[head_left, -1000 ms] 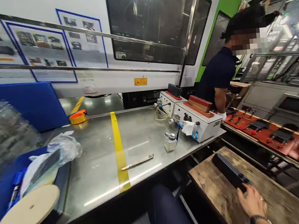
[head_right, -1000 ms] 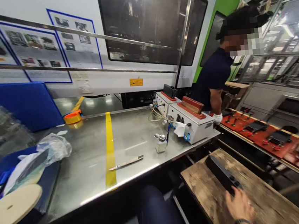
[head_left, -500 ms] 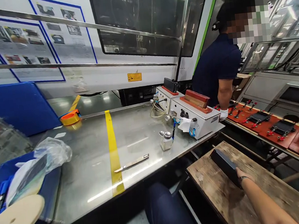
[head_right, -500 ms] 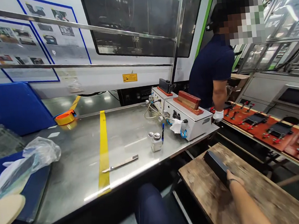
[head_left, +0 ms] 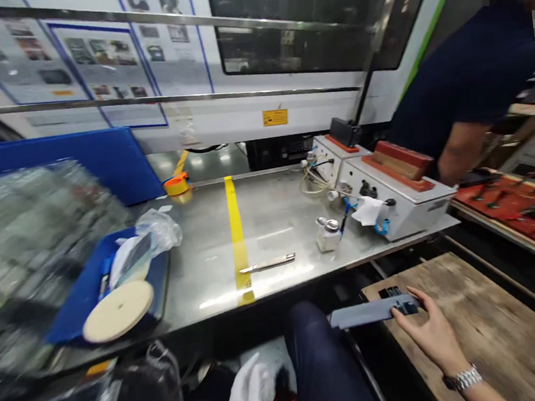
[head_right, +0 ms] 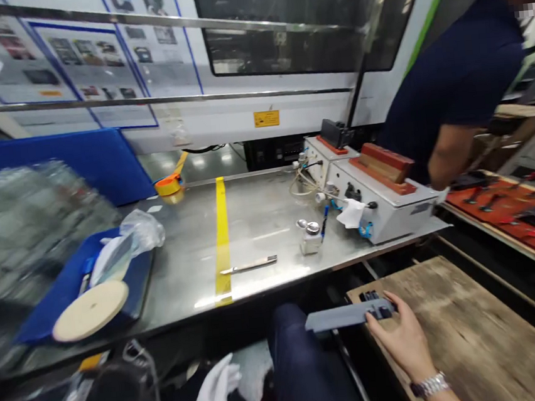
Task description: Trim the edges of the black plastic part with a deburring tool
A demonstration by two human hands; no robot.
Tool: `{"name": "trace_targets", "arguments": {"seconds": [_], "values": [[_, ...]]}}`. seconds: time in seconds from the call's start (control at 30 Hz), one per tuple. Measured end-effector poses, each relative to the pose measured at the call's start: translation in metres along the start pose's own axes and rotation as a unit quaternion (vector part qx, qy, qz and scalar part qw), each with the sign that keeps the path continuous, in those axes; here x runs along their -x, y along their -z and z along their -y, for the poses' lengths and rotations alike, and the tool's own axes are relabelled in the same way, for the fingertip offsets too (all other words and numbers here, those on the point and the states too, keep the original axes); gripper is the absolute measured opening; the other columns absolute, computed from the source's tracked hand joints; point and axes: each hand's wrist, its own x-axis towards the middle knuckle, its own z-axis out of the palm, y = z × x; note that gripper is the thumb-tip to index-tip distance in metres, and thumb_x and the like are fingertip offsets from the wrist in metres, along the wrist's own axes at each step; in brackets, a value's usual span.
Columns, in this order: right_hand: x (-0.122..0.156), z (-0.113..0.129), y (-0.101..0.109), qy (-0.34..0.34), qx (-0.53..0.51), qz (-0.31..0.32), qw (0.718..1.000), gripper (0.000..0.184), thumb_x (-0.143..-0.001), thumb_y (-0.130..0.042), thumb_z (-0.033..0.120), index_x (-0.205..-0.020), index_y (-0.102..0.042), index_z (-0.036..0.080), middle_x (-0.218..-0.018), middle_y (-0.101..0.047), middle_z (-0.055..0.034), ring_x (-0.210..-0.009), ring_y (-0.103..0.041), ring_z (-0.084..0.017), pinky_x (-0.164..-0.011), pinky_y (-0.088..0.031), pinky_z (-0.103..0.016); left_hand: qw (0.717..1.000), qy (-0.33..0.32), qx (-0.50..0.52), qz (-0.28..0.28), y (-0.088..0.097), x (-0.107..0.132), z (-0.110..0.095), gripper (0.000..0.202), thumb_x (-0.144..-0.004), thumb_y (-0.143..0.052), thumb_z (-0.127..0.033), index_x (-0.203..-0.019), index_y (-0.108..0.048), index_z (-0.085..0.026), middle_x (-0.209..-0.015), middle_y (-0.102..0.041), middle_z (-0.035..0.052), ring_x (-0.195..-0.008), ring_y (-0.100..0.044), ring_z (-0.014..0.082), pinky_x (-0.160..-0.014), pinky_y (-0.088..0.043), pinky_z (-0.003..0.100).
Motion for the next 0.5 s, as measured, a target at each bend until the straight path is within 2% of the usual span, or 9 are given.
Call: {"name": "trace_targets", "arguments": {"seconds": [0.07,0.13,0.17,0.23,0.3,0.37,0.4,0.47,0.5], "values": [[0.008,0.056,-0.015,0.117,-0.036,0.051,0.991,0.065,-0.083,-0.069,0.058,-0.134,-0.053,0.021,-0.126,-0.065,-0.0103,-0.114,-0.063,-0.028,-0.101,-0.050,-0.051,0.993,-0.069,-0.038,0.088,-0.001,0.008,-0.016,0.049,-0.084,-0.064,-0.057,-0.113,-0.072,-0.018,-0.115,-0.075,0.0115,-0.110,-0.070,0.0298,-0.104,-0.053,0.043],[0.020,0.113,-0.029,0.227,-0.068,0.102,0.966,0.065,-0.080,-0.072,0.056,-0.134,-0.054,0.024,-0.124,-0.066,-0.0100,-0.114,-0.063,-0.030,-0.103,-0.047,-0.052,0.966,-0.132,-0.131,0.182,-0.005,0.019,-0.031,0.048,-0.086,-0.062,-0.049,-0.122,-0.069,-0.018,-0.132,-0.068,0.0149,-0.124,-0.062,0.0312,-0.113,-0.047,0.046],[0.028,0.139,-0.036,0.275,-0.083,0.125,0.950,0.065,-0.079,-0.073,0.054,-0.134,-0.054,0.025,-0.123,-0.067,-0.0099,-0.114,-0.062,-0.031,-0.103,-0.046,-0.053,0.948,-0.161,-0.188,0.199,-0.008,0.024,-0.036,0.054,-0.084,-0.065,-0.044,-0.131,-0.065,-0.016,-0.139,-0.063,0.0166,-0.131,-0.057,0.0331,-0.117,-0.042,0.049],[0.044,0.186,-0.045,0.356,-0.109,0.167,0.913,0.066,-0.079,-0.074,0.051,-0.136,-0.053,0.026,-0.123,-0.067,-0.0100,-0.114,-0.063,-0.031,-0.102,-0.046,-0.054,0.921,-0.176,-0.293,0.185,-0.011,0.029,-0.042,0.062,-0.081,-0.066,-0.034,-0.137,-0.060,-0.009,-0.140,-0.061,0.0220,-0.132,-0.054,0.0384,-0.117,-0.039,0.055],[0.055,0.220,-0.054,0.418,-0.125,0.207,0.875,0.069,-0.078,-0.075,0.054,-0.137,-0.052,0.029,-0.124,-0.067,-0.0079,-0.113,-0.064,-0.029,-0.100,-0.049,-0.050,0.924,-0.141,-0.323,0.148,-0.005,0.028,-0.040,0.048,-0.082,-0.061,-0.025,-0.126,-0.065,-0.007,-0.125,-0.068,0.0223,-0.119,-0.063,0.0379,-0.107,-0.046,0.054],[0.052,0.241,-0.066,0.456,-0.129,0.242,0.846,0.066,-0.081,-0.074,0.059,-0.137,-0.054,0.032,-0.124,-0.069,-0.0046,-0.112,-0.065,-0.025,-0.096,-0.053,-0.042,0.958,-0.075,-0.249,0.122,0.011,0.026,-0.037,0.031,-0.081,-0.062,-0.023,-0.110,-0.068,-0.013,-0.107,-0.074,0.0147,-0.103,-0.069,0.0317,-0.093,-0.053,0.045],[0.043,0.247,-0.075,0.465,-0.127,0.253,0.839,0.059,-0.085,-0.070,0.060,-0.134,-0.056,0.032,-0.124,-0.069,-0.0037,-0.111,-0.066,-0.023,-0.095,-0.054,-0.039,0.975,-0.042,-0.186,0.115,0.023,0.026,-0.036,0.027,-0.079,-0.065,-0.024,-0.105,-0.068,-0.016,-0.103,-0.075,0.0106,-0.098,-0.070,0.0286,-0.088,-0.054,0.040],[0.014,0.251,-0.099,0.468,-0.119,0.257,0.837,0.041,-0.098,-0.054,0.056,-0.126,-0.062,0.027,-0.121,-0.070,-0.0057,-0.109,-0.066,-0.021,-0.094,-0.054,-0.039,0.993,0.009,-0.059,0.105,0.047,0.030,-0.038,0.030,-0.076,-0.070,-0.023,-0.106,-0.068,-0.019,-0.104,-0.076,0.0053,-0.100,-0.070,0.0246,-0.088,-0.055,0.035],[-0.004,0.251,-0.114,0.466,-0.114,0.249,0.841,0.040,-0.101,-0.047,0.054,-0.118,-0.065,0.022,-0.116,-0.071,-0.0075,-0.106,-0.066,-0.022,-0.094,-0.054,-0.042,0.994,0.025,-0.010,0.103,0.058,0.033,-0.042,0.032,-0.077,-0.070,-0.022,-0.108,-0.069,-0.019,-0.106,-0.077,0.0039,-0.102,-0.070,0.0238,-0.090,-0.055,0.034]]}}
